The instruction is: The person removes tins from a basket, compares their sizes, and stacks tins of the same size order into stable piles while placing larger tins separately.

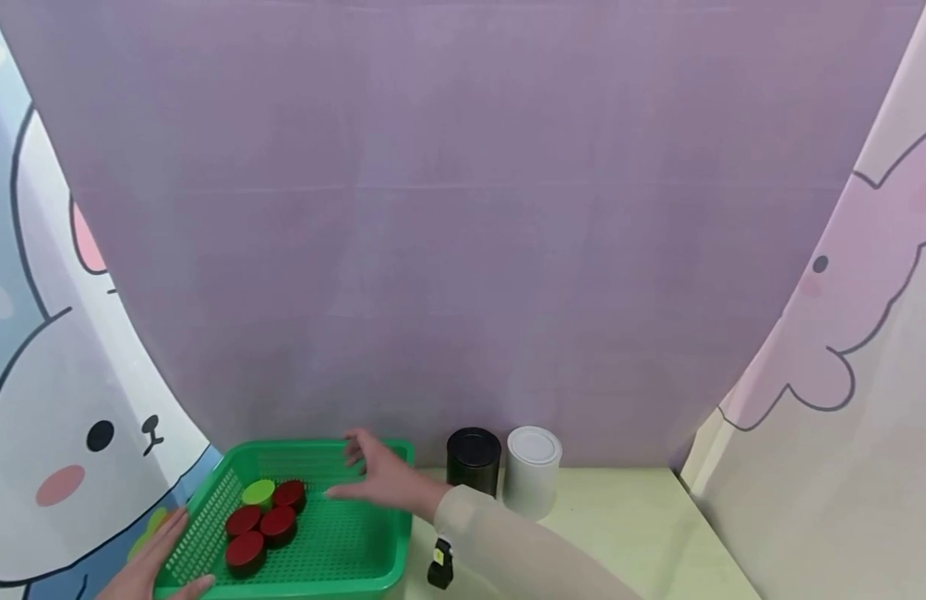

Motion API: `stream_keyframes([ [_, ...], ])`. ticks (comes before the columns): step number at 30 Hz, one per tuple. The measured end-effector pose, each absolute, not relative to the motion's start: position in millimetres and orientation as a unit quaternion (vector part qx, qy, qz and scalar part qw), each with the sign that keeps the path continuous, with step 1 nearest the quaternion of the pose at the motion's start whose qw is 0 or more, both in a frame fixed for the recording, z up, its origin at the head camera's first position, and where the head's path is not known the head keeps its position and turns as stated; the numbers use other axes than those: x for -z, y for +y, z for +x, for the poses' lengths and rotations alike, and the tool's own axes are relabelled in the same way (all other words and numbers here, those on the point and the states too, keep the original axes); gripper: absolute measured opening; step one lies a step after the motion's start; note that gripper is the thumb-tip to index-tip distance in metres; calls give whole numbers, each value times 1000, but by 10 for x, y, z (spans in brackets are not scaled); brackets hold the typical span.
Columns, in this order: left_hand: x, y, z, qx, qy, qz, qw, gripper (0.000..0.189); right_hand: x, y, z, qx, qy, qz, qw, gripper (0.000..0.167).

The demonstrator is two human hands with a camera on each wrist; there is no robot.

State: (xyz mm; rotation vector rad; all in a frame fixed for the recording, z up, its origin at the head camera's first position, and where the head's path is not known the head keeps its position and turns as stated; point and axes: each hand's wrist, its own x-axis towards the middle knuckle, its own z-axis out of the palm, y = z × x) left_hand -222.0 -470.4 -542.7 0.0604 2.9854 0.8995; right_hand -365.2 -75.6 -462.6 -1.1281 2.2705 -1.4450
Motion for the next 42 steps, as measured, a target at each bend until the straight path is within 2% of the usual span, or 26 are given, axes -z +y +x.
stream_keyframes([
  [7,5443,-4720,-2215,-287,958,14,12,110,4540,-1074,-3675,459,778,-405,139,77],
  [15,5492,-4732,-2215,-284,959,21,-5,110,4629,-1393,-3798,420,787,-426,150,65],
  [21,5500,-4722,-2181,-278,960,24,-19,109,4729,-1582,-3831,376,794,-443,179,67],
  [30,5462,-4710,-2196,-293,956,27,-9,108,4812,-1735,-3857,319,809,-449,206,65],
  [42,5509,-4691,-2181,-278,960,24,-31,109,4863,-1788,-3839,286,818,-441,234,59],
])
